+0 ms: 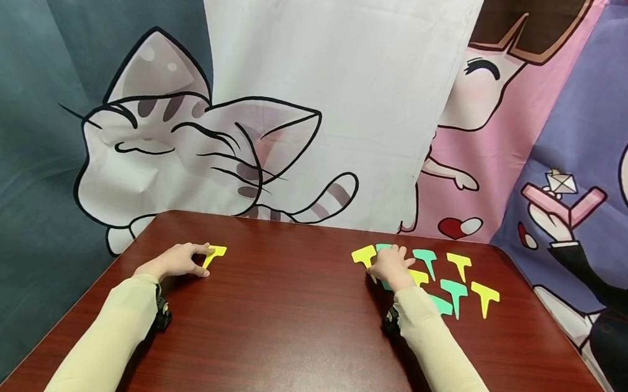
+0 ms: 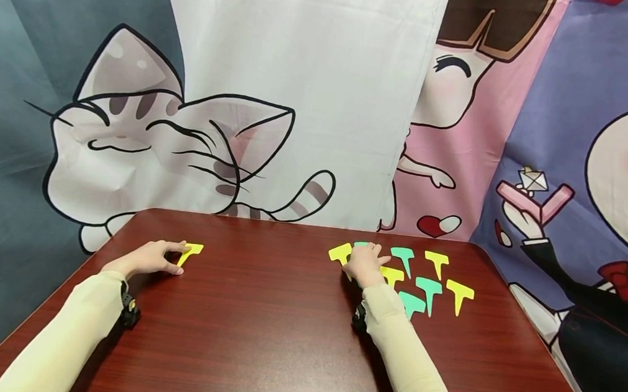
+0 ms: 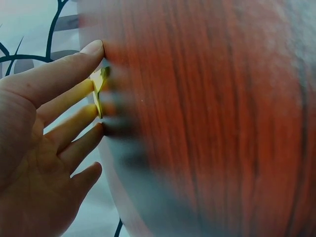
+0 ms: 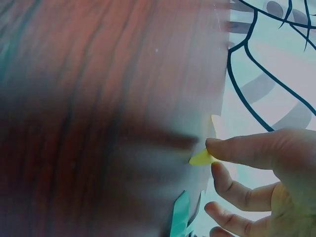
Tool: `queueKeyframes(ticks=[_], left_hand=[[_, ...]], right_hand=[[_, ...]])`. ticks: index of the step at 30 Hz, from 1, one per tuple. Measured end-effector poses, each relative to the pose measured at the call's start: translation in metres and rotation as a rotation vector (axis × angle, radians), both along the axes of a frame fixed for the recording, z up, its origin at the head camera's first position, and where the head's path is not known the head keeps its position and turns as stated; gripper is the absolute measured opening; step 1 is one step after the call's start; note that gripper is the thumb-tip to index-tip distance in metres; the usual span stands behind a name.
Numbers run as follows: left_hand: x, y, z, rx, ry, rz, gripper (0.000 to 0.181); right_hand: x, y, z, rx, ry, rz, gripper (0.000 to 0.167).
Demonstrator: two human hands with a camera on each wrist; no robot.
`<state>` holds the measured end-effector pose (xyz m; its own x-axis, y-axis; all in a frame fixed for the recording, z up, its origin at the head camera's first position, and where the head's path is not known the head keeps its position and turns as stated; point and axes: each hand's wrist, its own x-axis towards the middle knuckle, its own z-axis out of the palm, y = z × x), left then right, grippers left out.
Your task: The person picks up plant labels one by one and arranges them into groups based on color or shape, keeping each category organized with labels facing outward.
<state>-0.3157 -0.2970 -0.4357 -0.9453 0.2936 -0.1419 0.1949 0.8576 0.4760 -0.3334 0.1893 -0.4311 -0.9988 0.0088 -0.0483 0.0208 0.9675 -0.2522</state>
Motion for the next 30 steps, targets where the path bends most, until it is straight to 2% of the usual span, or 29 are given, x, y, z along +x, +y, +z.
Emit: queueKeyframes(ticks=[14, 30], left_hand=[[-0.0017, -0.0009, -0.0012, 0.005, 0.002, 0.002, 0.073], [-0.0016, -0.0009, -0.0012, -0.001, -0.003, 0.006, 0.072]], right_hand=[[-0.0009, -0.0058, 0.0034, -0.027, -0.029, 0.016, 0.027], [0.0001, -0.0079, 0.0007, -0.035, 0.056, 0.051, 0.024]])
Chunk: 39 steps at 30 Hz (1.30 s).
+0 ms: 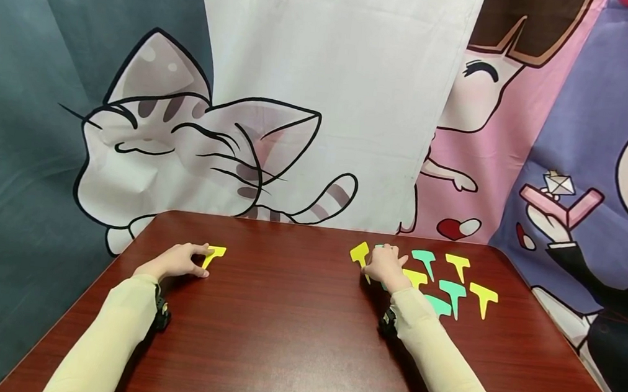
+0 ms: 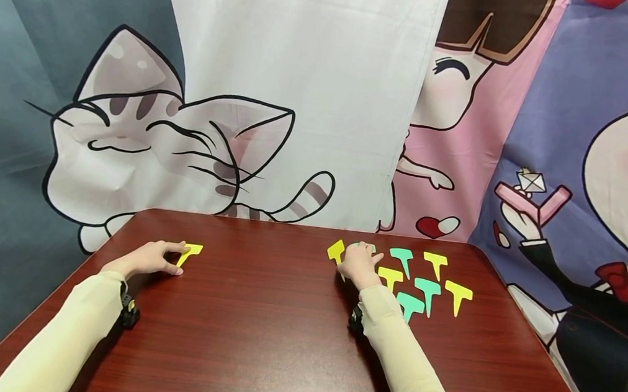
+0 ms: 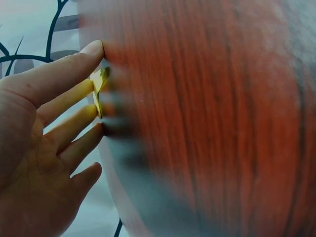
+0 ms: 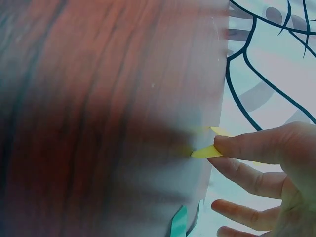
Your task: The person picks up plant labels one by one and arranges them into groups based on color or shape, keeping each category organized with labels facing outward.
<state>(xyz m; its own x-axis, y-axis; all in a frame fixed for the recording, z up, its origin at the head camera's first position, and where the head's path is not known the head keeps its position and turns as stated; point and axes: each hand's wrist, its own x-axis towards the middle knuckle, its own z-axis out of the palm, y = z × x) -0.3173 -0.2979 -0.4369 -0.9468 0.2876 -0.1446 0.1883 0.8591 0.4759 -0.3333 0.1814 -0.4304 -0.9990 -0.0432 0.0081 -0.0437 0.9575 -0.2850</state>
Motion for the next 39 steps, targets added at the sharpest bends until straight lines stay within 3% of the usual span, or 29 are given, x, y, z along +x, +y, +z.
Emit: queueKeyframes(ticks=[12, 19, 28, 39], left_hand=[[0.0, 0.0, 0.0, 0.002, -0.004, 0.004, 0.072], [0.002, 0.001, 0.0, 0.004, 0.001, 0.004, 0.071], [0.002, 0.001, 0.0, -0.002, 0.008, 0.002, 0.071], [0.001, 0.001, 0.0, -0.003, 0.003, -0.002, 0.072]], right_hand=[[-0.001, -0.005, -0.001, -0.039, -0.022, 0.061, 0.028], [0.0, -0.01, -0.003, -0.092, 0.007, 0.072, 0.022], [0.0, -0.014, -0.014, -0.213, 0.045, 0.135, 0.029], [0.005, -0.033, -0.012, -0.233, 0.084, 0.133, 0.024]])
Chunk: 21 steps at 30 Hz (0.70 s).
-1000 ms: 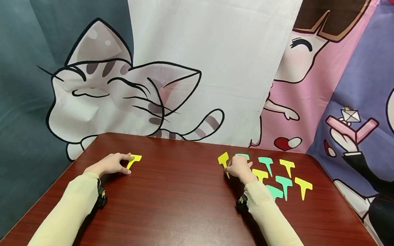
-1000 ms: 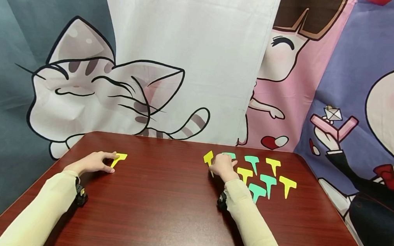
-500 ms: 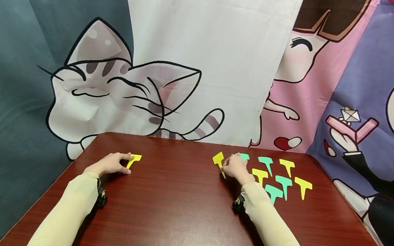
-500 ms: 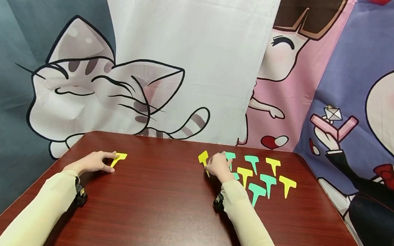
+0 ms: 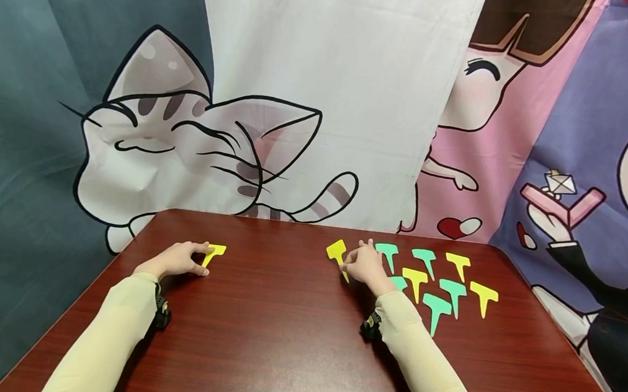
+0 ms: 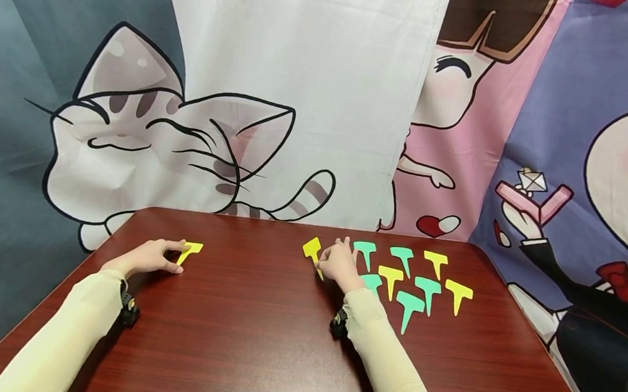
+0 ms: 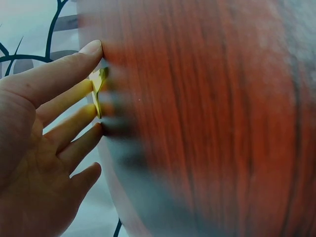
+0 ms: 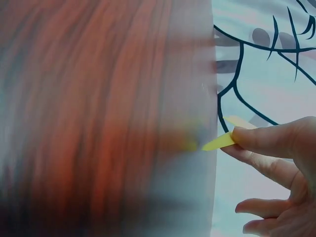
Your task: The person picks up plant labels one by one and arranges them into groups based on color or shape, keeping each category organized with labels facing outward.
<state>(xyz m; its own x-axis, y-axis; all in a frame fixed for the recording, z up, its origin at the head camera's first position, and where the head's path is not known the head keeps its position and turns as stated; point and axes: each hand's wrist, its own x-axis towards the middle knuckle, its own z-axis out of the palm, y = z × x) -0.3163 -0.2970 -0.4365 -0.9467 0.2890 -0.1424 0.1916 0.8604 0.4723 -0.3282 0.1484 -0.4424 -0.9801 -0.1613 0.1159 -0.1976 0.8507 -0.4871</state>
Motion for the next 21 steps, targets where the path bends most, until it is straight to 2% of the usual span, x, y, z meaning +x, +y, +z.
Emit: queueKeyframes(ticks=[11, 21], left_hand=[[0.0, -0.001, 0.0, 0.007, -0.003, -0.005, 0.071], [0.001, 0.0, 0.0, 0.011, -0.007, 0.006, 0.071]], right_hand=[[0.006, -0.023, 0.001, -0.111, 0.015, 0.013, 0.02], [0.006, -0.043, -0.001, -0.141, 0.021, 0.023, 0.021]])
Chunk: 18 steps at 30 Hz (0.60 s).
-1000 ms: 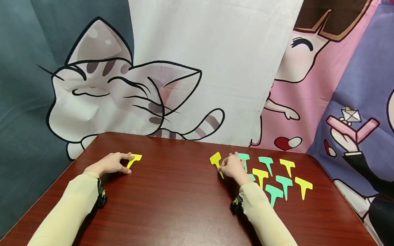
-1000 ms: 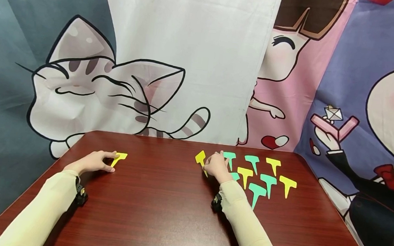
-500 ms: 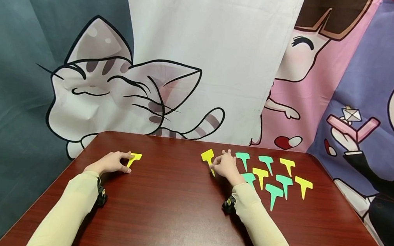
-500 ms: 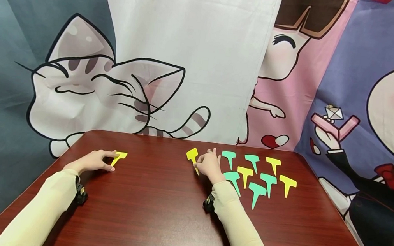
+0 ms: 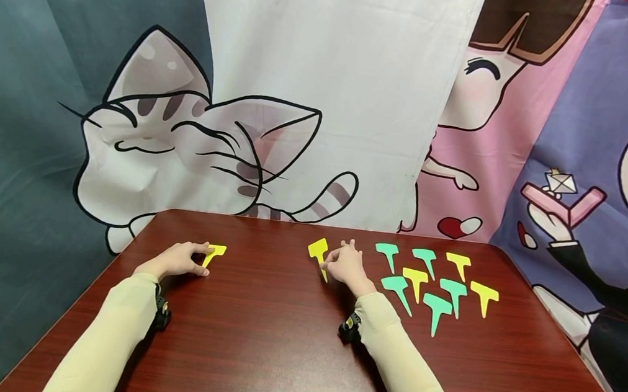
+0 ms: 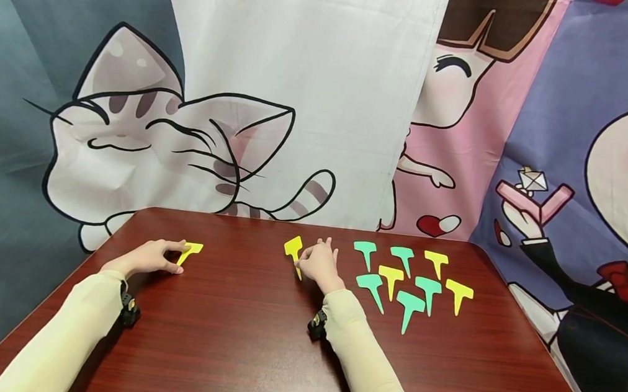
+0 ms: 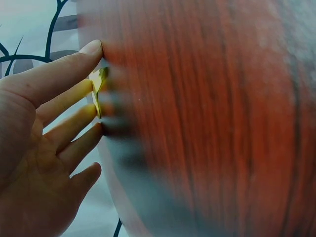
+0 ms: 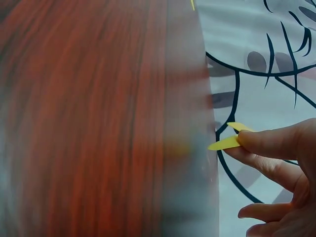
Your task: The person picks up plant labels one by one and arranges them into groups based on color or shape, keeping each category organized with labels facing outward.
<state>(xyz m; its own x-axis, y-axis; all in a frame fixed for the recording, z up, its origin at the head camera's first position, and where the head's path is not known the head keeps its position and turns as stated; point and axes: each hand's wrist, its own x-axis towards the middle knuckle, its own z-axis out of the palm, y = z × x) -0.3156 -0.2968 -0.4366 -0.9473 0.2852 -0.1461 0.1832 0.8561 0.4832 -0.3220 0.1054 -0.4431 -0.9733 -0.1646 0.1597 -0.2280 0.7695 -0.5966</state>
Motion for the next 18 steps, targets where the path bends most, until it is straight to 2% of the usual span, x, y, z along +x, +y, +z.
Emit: queueKeyframes(ticks=[18], left_hand=[[0.002, 0.0, 0.0, -0.011, 0.005, 0.005, 0.072]], right_hand=[[0.003, -0.044, 0.001, -0.057, -0.042, -0.021, 0.023]])
